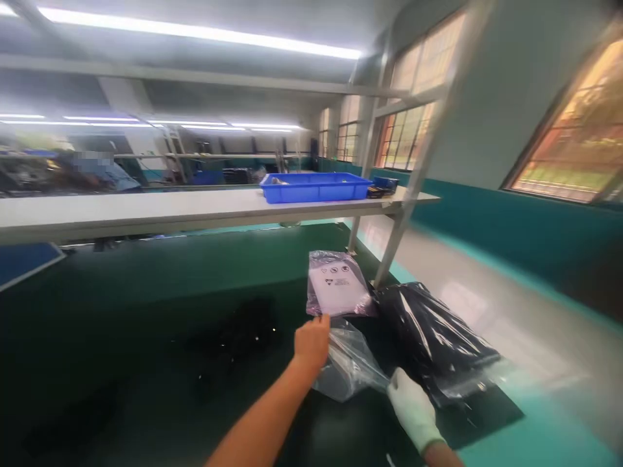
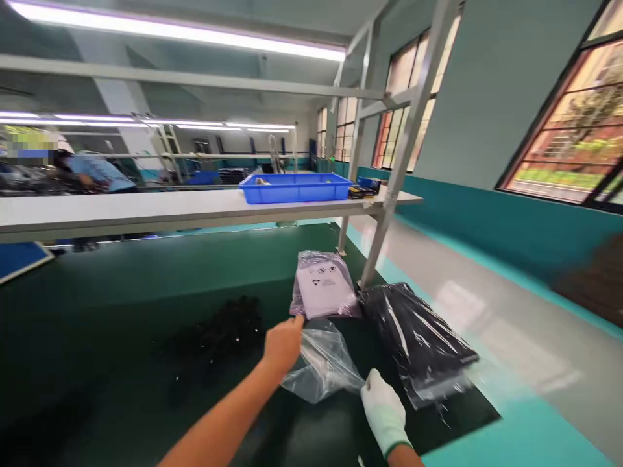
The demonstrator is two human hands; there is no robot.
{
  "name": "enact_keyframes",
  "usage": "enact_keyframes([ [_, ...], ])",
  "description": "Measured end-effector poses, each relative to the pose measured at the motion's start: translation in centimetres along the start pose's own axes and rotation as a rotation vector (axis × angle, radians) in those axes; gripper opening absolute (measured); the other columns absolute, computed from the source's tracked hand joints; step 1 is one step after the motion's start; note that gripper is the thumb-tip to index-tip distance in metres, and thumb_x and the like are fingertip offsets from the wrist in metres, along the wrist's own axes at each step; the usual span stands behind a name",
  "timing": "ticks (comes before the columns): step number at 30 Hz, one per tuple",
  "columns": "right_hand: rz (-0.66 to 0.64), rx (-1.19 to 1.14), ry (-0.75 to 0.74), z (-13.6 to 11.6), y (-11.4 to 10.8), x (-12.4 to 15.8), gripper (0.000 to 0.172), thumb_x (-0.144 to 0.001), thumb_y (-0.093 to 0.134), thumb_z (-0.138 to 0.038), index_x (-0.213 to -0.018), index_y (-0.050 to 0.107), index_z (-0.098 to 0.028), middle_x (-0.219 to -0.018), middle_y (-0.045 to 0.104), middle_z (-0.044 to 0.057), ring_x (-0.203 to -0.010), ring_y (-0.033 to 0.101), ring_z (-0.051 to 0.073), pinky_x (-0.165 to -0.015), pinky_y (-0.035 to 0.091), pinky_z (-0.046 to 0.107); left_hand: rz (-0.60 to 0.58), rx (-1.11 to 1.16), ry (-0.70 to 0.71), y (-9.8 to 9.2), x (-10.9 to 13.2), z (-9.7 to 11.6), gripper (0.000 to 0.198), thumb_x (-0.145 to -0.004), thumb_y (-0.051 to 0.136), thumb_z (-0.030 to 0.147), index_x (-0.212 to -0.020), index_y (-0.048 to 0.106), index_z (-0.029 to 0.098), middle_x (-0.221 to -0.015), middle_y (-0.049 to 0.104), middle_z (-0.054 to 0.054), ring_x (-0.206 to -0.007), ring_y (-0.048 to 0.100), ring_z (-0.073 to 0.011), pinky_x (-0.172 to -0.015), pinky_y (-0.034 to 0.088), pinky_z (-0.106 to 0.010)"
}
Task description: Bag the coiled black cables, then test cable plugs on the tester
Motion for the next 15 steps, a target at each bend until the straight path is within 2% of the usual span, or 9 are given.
enact_keyframes([
  [2,0.033,-0.006,0.023,1.1,-1.3,-0.5,0.014,-0.075,0.043,-0.021,-0.069,0.056,-0.022,-0.064,0.063,0.006,-0.063,0.062,0.023,-0.058,0.042,0.033,0.018,-0.057,0.048,-0.9,-1.1,0.4,0.025,-0.086,0.042,0.013,-0.108,0.053,0.016,-0.1,0.063,-0.012,-0.096,0.06,-0.0278,-0.08,0.045,-0.046],
  [4,0.109,-0.021,-0.006,0.4,-3.2,0.0,0.017,-0.078,0.042,-0.025,-0.082,0.058,-0.021,-0.081,0.066,0.009,-0.077,0.062,0.024,-0.068,0.045,0.035,0.037,-0.097,0.081,-1.6,-1.6,1.0,0.025,-0.082,0.043,0.01,-0.104,0.054,0.017,-0.094,0.065,-0.013,-0.091,0.062,-0.0301,-0.074,0.046,-0.043],
  [6,0.194,-0.076,-0.119,-2.4,-5.0,1.4,0.026,-0.082,0.04,-0.03,-0.099,0.056,-0.02,-0.104,0.061,0.011,-0.096,0.058,0.022,-0.084,0.042,0.034,0.054,-0.125,0.096,-1.9,-1.5,2.0,0.025,-0.08,0.044,0.011,-0.102,0.053,0.017,-0.089,0.067,-0.012,-0.086,0.064,-0.0312,-0.069,0.046,-0.042],
  [7,0.214,-0.125,-0.205,-4.2,-5.5,2.3,0.027,-0.083,0.039,-0.033,-0.1,0.056,-0.02,-0.106,0.06,0.009,-0.099,0.056,0.02,-0.089,0.04,0.031,0.06,-0.132,0.1,-1.8,-1.3,2.6,0.024,-0.08,0.043,0.011,-0.101,0.053,0.017,-0.087,0.067,-0.012,-0.083,0.065,-0.0317,-0.068,0.046,-0.042],
  [8,0.195,-0.263,-0.367,-6.7,-5.8,3.3,0.027,-0.083,0.039,-0.032,-0.098,0.059,-0.019,-0.101,0.061,0.008,-0.097,0.056,0.02,-0.089,0.04,0.031,0.063,-0.135,0.104,-1.7,-1.1,3.3,0.025,-0.08,0.042,0.011,-0.101,0.053,0.017,-0.085,0.068,-0.012,-0.082,0.065,-0.032,-0.066,0.046,-0.042],
  [9,0.117,-0.415,-0.481,-8.8,-5.4,4.1,0.027,-0.083,0.041,-0.031,-0.098,0.06,-0.02,-0.101,0.062,0.007,-0.098,0.056,0.02,-0.09,0.04,0.031,0.062,-0.133,0.108,-1.4,-0.9,4.1,0.025,-0.08,0.04,0.011,-0.101,0.052,0.017,-0.084,0.068,-0.013,-0.08,0.065,-0.0323,-0.065,0.046,-0.042],
  [10,0.04,-0.566,-0.49,-9.8,-4.8,4.3,0.026,-0.083,0.042,-0.03,-0.096,0.061,-0.019,-0.099,0.062,0.007,-0.097,0.056,0.02,-0.091,0.04,0.032,0.058,-0.127,0.111,-1.1,-0.5,5.0,0.026,-0.08,0.039,0.011,-0.102,0.052,0.016,-0.084,0.068,-0.013,-0.079,0.066,-0.0327,-0.064,0.046,-0.042],
  [12,-0.071,-0.758,-0.405,-10.4,-3.0,3.6,0.027,-0.084,0.043,-0.031,-0.095,0.062,-0.016,-0.094,0.064,0.008,-0.092,0.058,0.021,-0.087,0.044,0.035,0.037,-0.105,0.123,-0.5,0.7,6.9,0.029,-0.079,0.039,0.011,-0.105,0.051,0.015,-0.082,0.068,-0.015,-0.078,0.066,-0.0336,-0.062,0.046,-0.042],
  [15,-0.143,-0.813,-0.274,-9.6,0.2,2.3,0.029,-0.089,0.043,-0.035,-0.1,0.059,-0.014,-0.094,0.064,0.008,-0.084,0.06,0.019,-0.078,0.049,0.037,-0.049,-0.04,0.192,0.7,3.5,10.0,0.033,-0.075,0.045,0.012,-0.107,0.052,0.016,-0.08,0.069,-0.014,-0.075,0.066,-0.0323,-0.061,0.046,-0.039],
])
Point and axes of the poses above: each hand's wrist, its own x-axis away from the middle knuckle, its own y-axis out of the palm, z = x × y, the point moved 10 cm from there along -x, towards the middle knuckle
